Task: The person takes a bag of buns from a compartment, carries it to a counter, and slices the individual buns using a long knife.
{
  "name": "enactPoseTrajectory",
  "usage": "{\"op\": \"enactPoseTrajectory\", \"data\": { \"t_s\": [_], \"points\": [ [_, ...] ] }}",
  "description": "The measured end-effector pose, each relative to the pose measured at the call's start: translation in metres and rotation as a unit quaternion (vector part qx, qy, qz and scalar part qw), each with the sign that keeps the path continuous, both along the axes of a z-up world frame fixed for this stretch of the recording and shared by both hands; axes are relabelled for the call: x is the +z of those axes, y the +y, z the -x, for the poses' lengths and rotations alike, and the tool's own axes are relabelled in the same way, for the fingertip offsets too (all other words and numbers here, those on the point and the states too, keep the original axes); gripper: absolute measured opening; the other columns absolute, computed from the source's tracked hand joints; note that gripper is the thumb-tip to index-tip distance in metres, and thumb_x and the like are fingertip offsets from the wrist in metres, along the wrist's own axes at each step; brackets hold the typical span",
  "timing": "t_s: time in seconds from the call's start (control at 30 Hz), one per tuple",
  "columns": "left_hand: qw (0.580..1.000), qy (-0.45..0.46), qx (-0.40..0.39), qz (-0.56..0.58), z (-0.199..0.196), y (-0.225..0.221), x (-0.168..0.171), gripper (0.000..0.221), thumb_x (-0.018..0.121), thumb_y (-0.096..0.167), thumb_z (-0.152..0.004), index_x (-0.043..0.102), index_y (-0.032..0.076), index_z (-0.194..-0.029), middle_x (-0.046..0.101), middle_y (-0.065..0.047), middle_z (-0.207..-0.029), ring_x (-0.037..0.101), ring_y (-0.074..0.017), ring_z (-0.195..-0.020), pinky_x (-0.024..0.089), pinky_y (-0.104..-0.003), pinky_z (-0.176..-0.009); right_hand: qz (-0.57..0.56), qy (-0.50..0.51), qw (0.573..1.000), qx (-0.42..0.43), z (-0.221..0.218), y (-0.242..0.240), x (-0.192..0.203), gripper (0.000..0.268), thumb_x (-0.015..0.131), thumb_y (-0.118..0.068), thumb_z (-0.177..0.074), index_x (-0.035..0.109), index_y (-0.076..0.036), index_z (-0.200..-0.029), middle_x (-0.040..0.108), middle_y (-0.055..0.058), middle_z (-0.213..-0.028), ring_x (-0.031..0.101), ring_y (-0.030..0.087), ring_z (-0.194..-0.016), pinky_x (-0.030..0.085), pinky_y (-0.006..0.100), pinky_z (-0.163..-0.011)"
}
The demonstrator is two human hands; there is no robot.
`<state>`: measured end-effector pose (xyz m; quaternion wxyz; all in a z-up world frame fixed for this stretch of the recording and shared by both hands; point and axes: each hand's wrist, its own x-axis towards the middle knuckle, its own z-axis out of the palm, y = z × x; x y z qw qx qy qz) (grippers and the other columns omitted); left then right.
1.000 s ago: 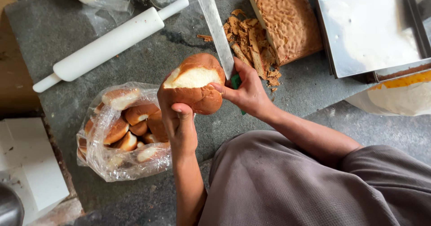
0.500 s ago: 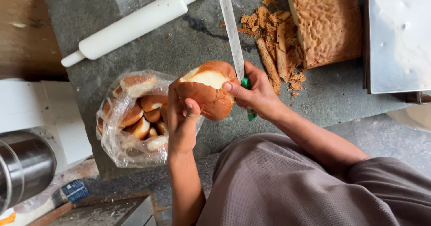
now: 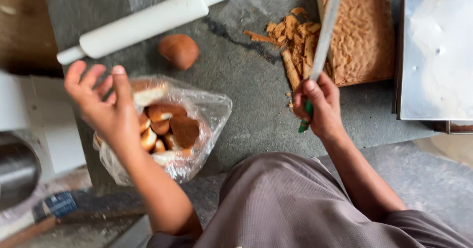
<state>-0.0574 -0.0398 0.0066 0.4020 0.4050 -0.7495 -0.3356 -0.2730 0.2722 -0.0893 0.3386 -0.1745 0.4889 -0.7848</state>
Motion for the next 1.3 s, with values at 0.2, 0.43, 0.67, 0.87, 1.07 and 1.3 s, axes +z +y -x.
{"op": "enactPoseTrajectory", "data": {
  "t_s": [0.2,0.43,0.67,0.87,1.07,1.3],
  "points": [
    [0.996,-0.037,-0.032,-0.073,-0.07,0.034,-0.015,0.015,0.074,0.007,-0.103,0.068,-0.003,-0.113,0.062,-0.008,-0.089,0.05,-0.015,-0.08,0.043,-0.028,-0.071,-0.061,-0.014,0.998,-0.027,-0.01,0.005,-0.001,0.03,0.056,-0.034,-0.111,0.044,-0.008,-0.102,0.055,0.008,-0.072,0.04,0.012,-0.043,0.033,0.029,-0.041],
    [0.963,-0.21,-0.112,-0.128,-0.068,0.061,-0.049,0.037,0.077,0.019,-0.09,0.067,0.003,-0.122,0.075,-0.01,-0.111,0.073,-0.0216,-0.097,0.058,-0.036,-0.083,-0.016,-0.05,0.998,0.026,-0.026,-0.014,0.022,0.033,0.057,-0.037,-0.11,0.043,-0.009,-0.098,0.055,0.008,-0.072,0.036,0.011,-0.041,0.03,0.028,-0.041],
    [0.891,-0.41,-0.189,-0.043,-0.054,0.066,-0.083,0.074,0.083,0.016,-0.074,0.054,0.013,-0.142,0.052,-0.011,-0.148,0.05,-0.0349,-0.133,0.045,-0.048,-0.108,0.008,0.07,0.996,0.059,-0.045,-0.009,0.034,0.03,0.06,-0.034,-0.108,0.048,-0.006,-0.11,0.057,0.008,-0.075,0.041,0.01,-0.045,0.032,0.026,-0.042],
    [0.881,-0.435,-0.172,-0.064,-0.052,0.08,-0.086,0.096,0.096,0.017,-0.055,0.055,0.026,-0.143,0.038,-0.012,-0.156,0.039,-0.0431,-0.136,0.045,-0.054,-0.102,-0.041,0.08,0.995,0.042,-0.059,0.017,0.022,0.03,0.06,-0.031,-0.109,0.049,-0.004,-0.109,0.057,0.007,-0.075,0.041,0.009,-0.046,0.031,0.025,-0.042],
    [0.936,-0.314,-0.155,-0.032,-0.063,0.073,-0.084,0.074,0.09,0.018,-0.06,0.062,0.015,-0.128,0.059,-0.013,-0.135,0.058,-0.0381,-0.122,0.051,-0.048,-0.098,-0.066,0.01,0.998,-0.01,-0.06,0.032,0.016,0.03,0.059,-0.032,-0.109,0.046,-0.006,-0.099,0.057,0.008,-0.072,0.04,0.01,-0.042,0.031,0.025,-0.038],
    [0.978,-0.073,-0.064,-0.187,-0.087,0.048,-0.06,0.06,0.076,0.019,-0.078,0.057,0.009,-0.134,0.07,-0.015,-0.122,0.07,-0.0279,-0.114,0.055,-0.04,-0.099,-0.058,0.024,0.998,-0.025,-0.059,0.03,0.024,0.027,0.058,-0.031,-0.11,0.046,-0.009,-0.101,0.056,0.008,-0.073,0.038,0.009,-0.043,0.032,0.025,-0.041]
  ]
}}
